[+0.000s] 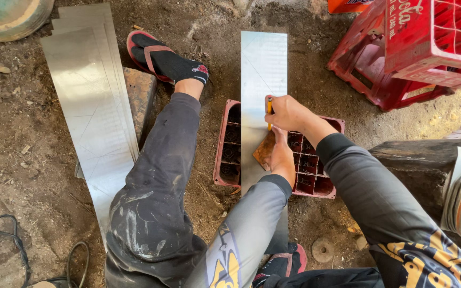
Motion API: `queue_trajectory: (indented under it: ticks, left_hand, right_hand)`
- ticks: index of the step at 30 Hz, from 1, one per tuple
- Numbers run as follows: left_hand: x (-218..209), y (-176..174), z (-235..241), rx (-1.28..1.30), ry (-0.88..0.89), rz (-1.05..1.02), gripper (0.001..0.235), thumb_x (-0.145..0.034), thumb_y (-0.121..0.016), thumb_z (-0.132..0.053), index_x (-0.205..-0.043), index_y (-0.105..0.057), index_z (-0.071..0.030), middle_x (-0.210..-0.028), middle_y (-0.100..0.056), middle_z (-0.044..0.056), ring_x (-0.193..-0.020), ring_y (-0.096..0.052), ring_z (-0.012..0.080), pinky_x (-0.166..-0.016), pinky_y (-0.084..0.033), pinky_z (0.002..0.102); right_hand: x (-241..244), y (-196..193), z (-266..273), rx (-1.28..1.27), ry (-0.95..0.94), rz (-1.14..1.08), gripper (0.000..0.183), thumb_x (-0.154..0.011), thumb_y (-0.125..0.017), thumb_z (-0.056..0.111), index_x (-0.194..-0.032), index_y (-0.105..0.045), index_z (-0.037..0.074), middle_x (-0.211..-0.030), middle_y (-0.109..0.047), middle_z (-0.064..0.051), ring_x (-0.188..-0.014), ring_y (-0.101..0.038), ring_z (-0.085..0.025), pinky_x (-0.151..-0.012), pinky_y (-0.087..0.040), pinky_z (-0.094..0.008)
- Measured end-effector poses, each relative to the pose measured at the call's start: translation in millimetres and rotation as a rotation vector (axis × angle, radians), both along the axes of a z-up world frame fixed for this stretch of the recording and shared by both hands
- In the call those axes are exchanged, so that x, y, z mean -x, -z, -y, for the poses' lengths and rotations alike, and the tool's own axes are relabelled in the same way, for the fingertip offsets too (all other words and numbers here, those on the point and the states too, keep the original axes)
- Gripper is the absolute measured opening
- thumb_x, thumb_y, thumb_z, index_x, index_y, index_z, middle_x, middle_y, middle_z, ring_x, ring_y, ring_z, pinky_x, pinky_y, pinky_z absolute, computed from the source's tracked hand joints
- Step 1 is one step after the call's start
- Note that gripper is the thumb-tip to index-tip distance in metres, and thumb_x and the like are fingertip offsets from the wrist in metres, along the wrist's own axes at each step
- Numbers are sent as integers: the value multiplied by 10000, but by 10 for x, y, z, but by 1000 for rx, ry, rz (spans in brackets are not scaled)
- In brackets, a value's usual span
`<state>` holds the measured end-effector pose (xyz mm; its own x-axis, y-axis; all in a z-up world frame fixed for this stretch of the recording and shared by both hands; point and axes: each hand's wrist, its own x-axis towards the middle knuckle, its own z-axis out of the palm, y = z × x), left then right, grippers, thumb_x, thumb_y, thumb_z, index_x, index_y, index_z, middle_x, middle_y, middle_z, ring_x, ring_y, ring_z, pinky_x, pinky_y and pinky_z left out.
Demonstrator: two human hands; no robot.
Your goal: The person sits on the ground and uses a pencil and a triangular template to mark lines on a long metal sheet. They repeatedly position the template, trace its edges, and shift the template along the sheet to create multiple markings.
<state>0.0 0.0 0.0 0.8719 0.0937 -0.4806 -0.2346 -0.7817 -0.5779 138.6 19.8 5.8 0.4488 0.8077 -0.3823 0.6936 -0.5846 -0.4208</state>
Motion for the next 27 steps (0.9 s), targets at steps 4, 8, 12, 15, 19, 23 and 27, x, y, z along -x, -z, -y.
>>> queue_trajectory:
  ticks: [4,8,12,15,19,23,27]
  left_hand:
    - [-8,-50,-27,2,6,-2,775,-786,-819,-172,-1502,-523,-143,-1623,-374,144,-1483,-252,436,-1126,-209,608]
    - [-11,-69,-13,-6,14,-14,774,-788,-820,-153,-1504,-524,-142,-1635,-362,145,-1504,-223,438,-1145,-186,610]
    - [0,-22,-9,26,19,-9,733,-790,-809,-126,-1480,-564,-119,-1636,-357,169,-1501,-224,459,-1132,-199,615]
    - [-16,19,-2,29,29,-17,718,-785,-801,-120,-1468,-579,-107,-1646,-339,179,-1507,-206,467,-1130,-194,622]
    - [-26,47,16,21,31,-18,695,-797,-793,-116,-1459,-582,-101,-1656,-321,189,-1509,-196,478,-1128,-194,630]
    - [-32,72,14,48,45,-25,669,-804,-787,-111,-1438,-575,-97,-1625,-339,153,-1490,-204,451,-1091,-217,641]
    - [-21,21,-15,121,113,-127,585,-850,-772,-62,-1418,-638,-102,-1499,-573,75,-1450,-385,410,-1128,-234,685]
  right_hand:
    - [-69,-72,2,-34,40,41,304,-807,-714,218,-939,-646,-46,-794,-680,-285,-790,-682,-462,-710,-552,-498]
    - [-47,-117,-10,-30,59,66,290,-818,-705,209,-964,-638,-33,-811,-686,-290,-802,-678,-471,-720,-547,-509]
    - [-58,-200,-23,2,53,65,300,-824,-701,204,-995,-620,-29,-823,-684,-295,-805,-674,-476,-712,-540,-522]
    - [-72,-239,1,-29,29,101,298,-820,-699,189,-1021,-618,-16,-819,-687,-290,-809,-667,-479,-710,-529,-532]
    - [-105,-176,18,-1,35,81,262,-835,-700,210,-985,-621,10,-800,-684,-280,-810,-672,-467,-722,-532,-520]
    - [-186,-74,85,-64,49,124,248,-840,-709,213,-925,-617,-1,-803,-667,-271,-812,-671,-461,-720,-538,-509]
    - [-208,-54,119,-110,6,120,241,-828,-715,206,-932,-623,9,-785,-677,-258,-802,-667,-461,-717,-531,-515]
